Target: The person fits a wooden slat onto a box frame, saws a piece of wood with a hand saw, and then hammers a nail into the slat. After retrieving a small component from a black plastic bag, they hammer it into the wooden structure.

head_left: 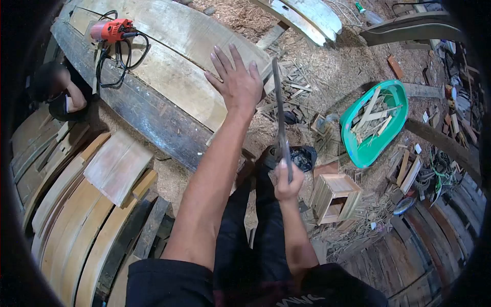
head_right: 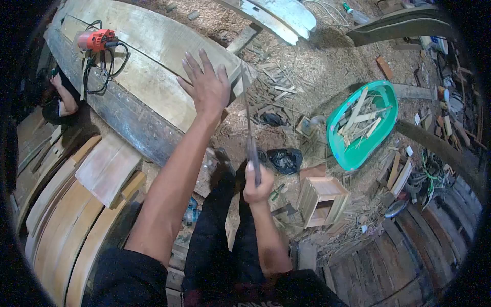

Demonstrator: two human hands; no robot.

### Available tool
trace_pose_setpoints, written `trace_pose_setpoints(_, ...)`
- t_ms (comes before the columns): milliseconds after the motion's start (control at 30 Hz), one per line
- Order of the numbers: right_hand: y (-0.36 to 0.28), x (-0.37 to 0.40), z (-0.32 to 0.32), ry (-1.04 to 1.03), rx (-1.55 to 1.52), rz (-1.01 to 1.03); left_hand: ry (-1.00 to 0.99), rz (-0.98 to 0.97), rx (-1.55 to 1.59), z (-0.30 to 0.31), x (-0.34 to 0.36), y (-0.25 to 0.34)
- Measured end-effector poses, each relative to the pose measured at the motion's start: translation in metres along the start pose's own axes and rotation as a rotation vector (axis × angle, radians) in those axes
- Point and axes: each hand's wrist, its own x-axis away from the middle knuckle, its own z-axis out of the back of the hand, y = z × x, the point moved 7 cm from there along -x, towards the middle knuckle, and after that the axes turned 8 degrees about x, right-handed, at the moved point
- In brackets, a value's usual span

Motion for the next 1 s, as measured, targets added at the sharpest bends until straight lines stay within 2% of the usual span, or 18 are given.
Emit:
trace_pose_setpoints(167, -0.04, -0.104, -0.034, 0.006, 0.086, 0.105, 0.002, -0.007, 0.002, 0.0, 0.001, 0.0)
trace_pose_setpoints(233, -0.038, -0.099, -0.034, -0.023, 0.087, 0.081, 0.013, -0.013, 0.003, -0.001, 0.0, -0.002)
trace_pose_setpoints(300, -0.024, -0.047, -0.016, 0.007, 0.098, 0.116, 0.032, -0.024, 0.014, -0.002, 0.0, -0.001)
trace_pose_setpoints(367, -0.003, 0.01, 0.002, 0.019, 0.093, 0.029, 0.038, -0.034, 0.011, -0.003, 0.004, -0.001)
trace_pose_setpoints(467, -0.006, -0.011, -0.001, 0.002, -0.005, -0.002, 0.021, -0.028, 0.013, -0.003, 0.008, -0.003)
trace_pose_setpoints(500, 0.006, -0.039, -0.012, -0.013, 0.026, 0.075, 0.029, -0.028, 0.019, -0.001, 0.001, -0.001)
trace_pose_setpoints(567, -0.027, -0.092, -0.033, 0.004, 0.058, 0.115, 0.018, -0.023, 0.003, -0.001, -0.001, 0.0)
trace_pose_setpoints(633, -0.042, -0.112, -0.035, -0.045, 0.014, -0.003, 0.011, -0.014, -0.002, -0.001, 0.003, -0.002)
trace_pose_setpoints(733, -0.032, -0.053, -0.015, 0.016, 0.167, 0.157, 0.036, -0.026, 0.045, -0.001, 0.001, 0.0)
trace_pose_setpoints(833, 0.006, 0.011, 0.0, 0.043, -0.008, -0.064, -0.017, 0.006, 0.028, 0.0, 0.0, 0.0)
trace_pose_setpoints(933, -0.008, -0.054, -0.015, -0.009, 0.035, 0.111, -0.004, -0.01, 0.017, -0.002, 0.002, -0.001)
trace_pose_setpoints(1000, -0.034, -0.105, -0.032, -0.011, 0.028, 0.112, 0.003, -0.008, 0.01, -0.001, 0.002, -0.002)
